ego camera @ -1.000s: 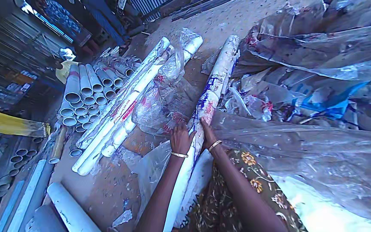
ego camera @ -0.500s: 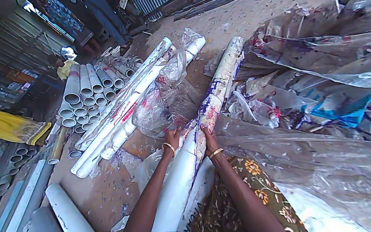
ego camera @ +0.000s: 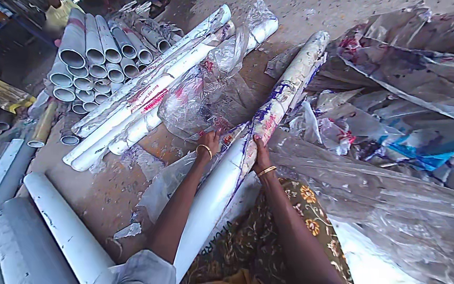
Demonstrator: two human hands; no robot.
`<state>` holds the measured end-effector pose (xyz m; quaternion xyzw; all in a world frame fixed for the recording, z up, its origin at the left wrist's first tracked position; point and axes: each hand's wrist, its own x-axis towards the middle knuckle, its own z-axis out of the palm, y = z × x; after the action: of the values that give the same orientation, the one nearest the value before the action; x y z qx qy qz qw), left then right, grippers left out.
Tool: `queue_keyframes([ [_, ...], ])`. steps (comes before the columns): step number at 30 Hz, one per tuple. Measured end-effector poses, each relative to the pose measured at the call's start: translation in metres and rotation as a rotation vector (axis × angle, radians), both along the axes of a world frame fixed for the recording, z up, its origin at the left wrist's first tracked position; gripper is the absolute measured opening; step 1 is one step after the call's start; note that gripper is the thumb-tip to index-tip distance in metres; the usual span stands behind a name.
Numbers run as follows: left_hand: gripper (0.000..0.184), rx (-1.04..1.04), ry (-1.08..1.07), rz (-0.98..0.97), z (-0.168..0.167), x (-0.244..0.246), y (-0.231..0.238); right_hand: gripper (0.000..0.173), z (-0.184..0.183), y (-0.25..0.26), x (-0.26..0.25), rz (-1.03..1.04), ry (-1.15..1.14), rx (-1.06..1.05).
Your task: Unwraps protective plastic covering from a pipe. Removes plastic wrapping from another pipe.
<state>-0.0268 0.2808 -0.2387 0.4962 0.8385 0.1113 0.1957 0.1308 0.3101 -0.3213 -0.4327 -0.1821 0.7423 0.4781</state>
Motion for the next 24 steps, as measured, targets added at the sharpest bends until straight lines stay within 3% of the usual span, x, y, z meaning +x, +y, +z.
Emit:
queue_keyframes([
  [3,0.046,0.239,-0.07,-0.037,0.035,0.004,-0.022,0.05,-0.004,-0.001,0.004,0.053,0.013,0.012],
  [6,0.041,0.556,0.107,-0.029,0.07,0.009,-0.065,0.05,-0.006,-0.002,0.006,0.071,0.011,0.061],
  [8,0.039,0.611,0.221,0.038,0.078,0.007,-0.101,0.047,-0.001,-0.003,0.007,0.084,0.04,0.093],
  [13,0.055,0.122,0.176,0.284,0.072,0.006,-0.167,0.046,0.016,-0.007,0.019,0.205,0.09,0.056],
  [16,0.063,-0.151,0.093,0.341,0.074,0.013,-0.185,0.055,0.023,-0.015,0.023,0.099,-0.225,0.065],
  [18,0.068,-0.283,-0.009,0.358,0.074,0.016,-0.187,0.074,0.039,-0.039,0.031,-0.005,-0.53,0.278],
  [21,0.07,-0.308,-0.099,0.334,0.069,0.011,-0.181,0.03,0.06,-0.103,0.024,-0.03,-0.723,0.939],
  [24,0.072,-0.307,-0.208,0.269,0.06,0.006,-0.172,0.023,0.079,-0.168,0.004,0.463,-0.59,1.42],
])
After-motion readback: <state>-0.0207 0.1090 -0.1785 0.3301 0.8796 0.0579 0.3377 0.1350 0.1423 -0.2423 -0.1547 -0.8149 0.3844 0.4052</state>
